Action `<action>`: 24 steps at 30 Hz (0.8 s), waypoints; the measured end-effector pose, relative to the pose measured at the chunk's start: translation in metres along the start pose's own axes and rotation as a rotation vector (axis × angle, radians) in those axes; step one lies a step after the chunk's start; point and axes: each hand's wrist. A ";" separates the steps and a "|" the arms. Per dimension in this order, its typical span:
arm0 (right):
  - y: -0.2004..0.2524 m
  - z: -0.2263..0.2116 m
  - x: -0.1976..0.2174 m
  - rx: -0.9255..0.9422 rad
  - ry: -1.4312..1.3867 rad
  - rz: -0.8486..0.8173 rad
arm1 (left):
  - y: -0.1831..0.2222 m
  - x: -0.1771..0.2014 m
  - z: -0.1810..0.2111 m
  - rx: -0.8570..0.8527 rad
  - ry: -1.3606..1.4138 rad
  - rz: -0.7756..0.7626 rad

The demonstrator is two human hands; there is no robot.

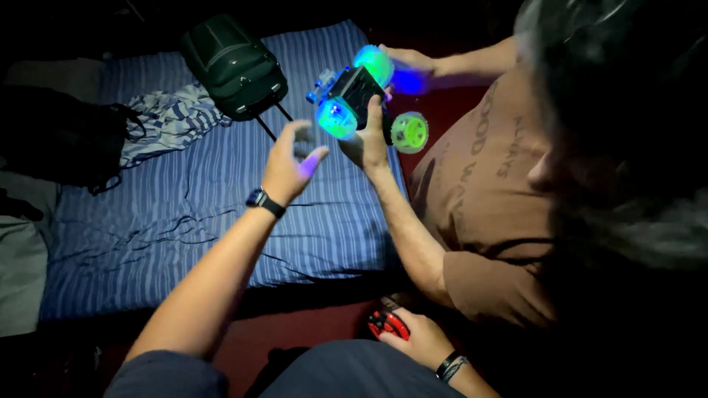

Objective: Inspecting and testing a remote-controlled stunt car with flashing lights to troubleshoot or demonstrate its functions.

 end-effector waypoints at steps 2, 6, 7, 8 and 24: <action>0.000 -0.007 0.001 -0.054 -0.041 0.045 | 0.032 -0.008 -0.010 0.031 -0.003 0.000; -0.022 0.001 -0.023 -0.129 -0.517 0.095 | 0.112 -0.028 -0.045 0.248 0.097 -0.321; -0.025 0.009 -0.040 -0.137 -0.739 0.106 | 0.140 -0.033 -0.056 0.275 0.154 -0.420; -0.020 -0.008 -0.025 -0.157 -0.744 0.106 | 0.148 -0.033 -0.049 0.282 0.164 -0.436; 0.011 -0.184 -0.009 0.424 -1.087 0.107 | 0.216 0.099 0.055 0.615 0.846 -0.447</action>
Point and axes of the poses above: each hand's wrist, its own y-axis away from the middle knuckle, its own x-axis out of the back of the hand, z = x × y, and after that the axes turned 8 degrees about y, right-handed
